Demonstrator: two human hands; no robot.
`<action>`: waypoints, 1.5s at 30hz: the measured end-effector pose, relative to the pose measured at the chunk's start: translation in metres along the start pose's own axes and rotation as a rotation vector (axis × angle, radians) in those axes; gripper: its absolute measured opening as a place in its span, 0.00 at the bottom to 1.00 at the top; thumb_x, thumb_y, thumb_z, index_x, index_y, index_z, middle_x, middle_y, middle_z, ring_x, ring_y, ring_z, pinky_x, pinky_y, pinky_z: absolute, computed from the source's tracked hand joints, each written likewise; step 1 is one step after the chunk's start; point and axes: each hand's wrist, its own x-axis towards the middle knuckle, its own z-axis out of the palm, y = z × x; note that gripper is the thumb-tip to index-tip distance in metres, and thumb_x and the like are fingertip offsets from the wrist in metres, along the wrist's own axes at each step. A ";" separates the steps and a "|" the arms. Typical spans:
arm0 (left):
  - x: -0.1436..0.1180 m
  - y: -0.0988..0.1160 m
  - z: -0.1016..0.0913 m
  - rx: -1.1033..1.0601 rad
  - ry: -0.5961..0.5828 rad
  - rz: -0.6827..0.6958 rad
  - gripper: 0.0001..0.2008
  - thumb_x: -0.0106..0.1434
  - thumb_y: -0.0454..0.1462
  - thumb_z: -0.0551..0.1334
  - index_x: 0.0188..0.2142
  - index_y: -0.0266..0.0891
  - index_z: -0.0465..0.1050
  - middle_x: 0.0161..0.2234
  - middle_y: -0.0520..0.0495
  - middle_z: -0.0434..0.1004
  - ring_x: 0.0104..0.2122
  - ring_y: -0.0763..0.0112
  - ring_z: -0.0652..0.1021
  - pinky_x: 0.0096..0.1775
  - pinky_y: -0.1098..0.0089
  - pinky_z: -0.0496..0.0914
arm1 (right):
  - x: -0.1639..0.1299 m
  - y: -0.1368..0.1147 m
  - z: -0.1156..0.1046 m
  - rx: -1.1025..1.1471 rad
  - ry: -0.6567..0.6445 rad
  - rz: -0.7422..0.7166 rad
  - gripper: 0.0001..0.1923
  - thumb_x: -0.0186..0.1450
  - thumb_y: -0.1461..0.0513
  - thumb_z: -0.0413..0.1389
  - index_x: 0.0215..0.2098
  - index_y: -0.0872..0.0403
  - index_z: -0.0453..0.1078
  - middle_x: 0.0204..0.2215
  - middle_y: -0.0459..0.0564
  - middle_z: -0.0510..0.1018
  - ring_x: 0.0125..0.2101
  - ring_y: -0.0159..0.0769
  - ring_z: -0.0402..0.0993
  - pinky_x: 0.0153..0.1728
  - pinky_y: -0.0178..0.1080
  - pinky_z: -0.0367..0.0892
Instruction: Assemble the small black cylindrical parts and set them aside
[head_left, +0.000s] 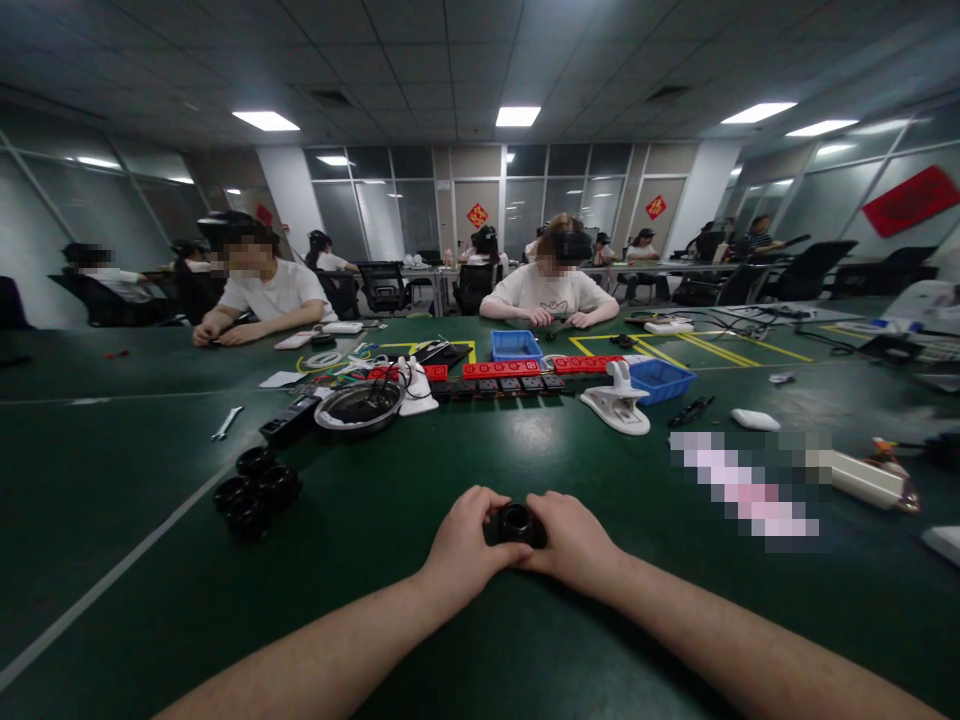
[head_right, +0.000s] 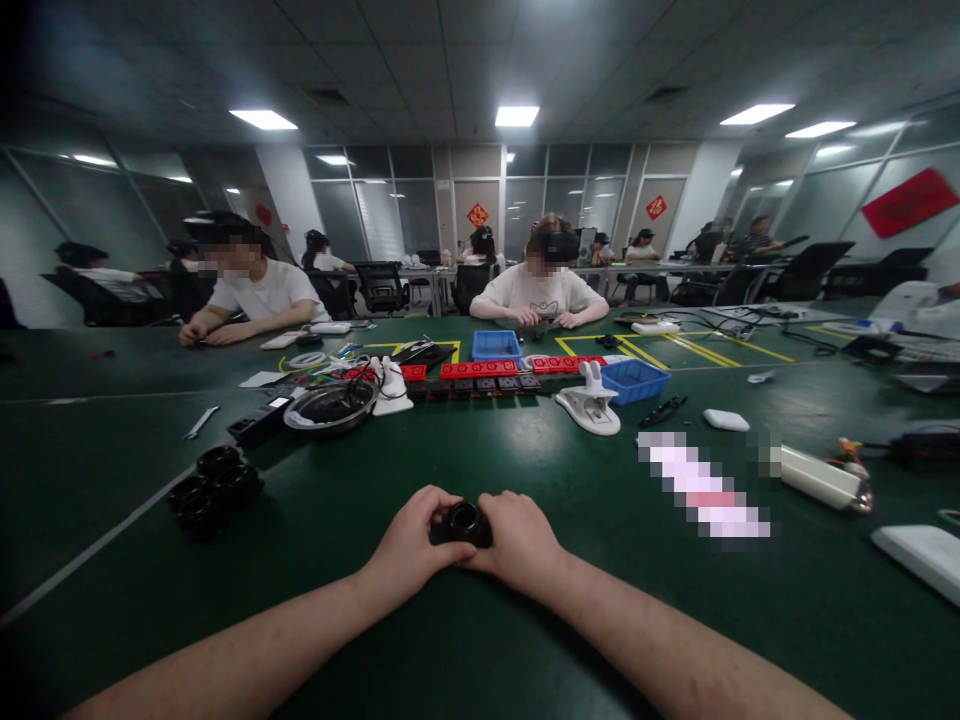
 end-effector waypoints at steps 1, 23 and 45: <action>0.000 -0.001 0.000 -0.002 0.002 0.004 0.18 0.41 0.38 0.66 0.34 0.39 0.66 0.32 0.51 0.65 0.32 0.68 0.67 0.32 0.71 0.61 | -0.001 -0.001 0.000 -0.028 0.009 -0.003 0.24 0.47 0.44 0.53 0.27 0.55 0.62 0.24 0.49 0.69 0.27 0.37 0.64 0.26 0.36 0.53; 0.002 0.001 -0.005 -0.068 -0.153 0.113 0.22 0.48 0.37 0.63 0.45 0.45 0.64 0.36 0.50 0.65 0.34 0.69 0.68 0.32 0.73 0.63 | 0.007 0.032 -0.015 0.497 -0.234 -0.324 0.12 0.53 0.62 0.56 0.35 0.56 0.65 0.32 0.45 0.66 0.34 0.33 0.62 0.34 0.33 0.58; 0.004 -0.003 0.003 0.066 0.045 0.029 0.21 0.41 0.40 0.67 0.34 0.40 0.63 0.32 0.51 0.65 0.34 0.67 0.67 0.34 0.70 0.62 | -0.002 -0.004 -0.012 -0.042 -0.009 0.042 0.31 0.41 0.42 0.55 0.33 0.56 0.62 0.30 0.52 0.70 0.32 0.43 0.66 0.31 0.40 0.58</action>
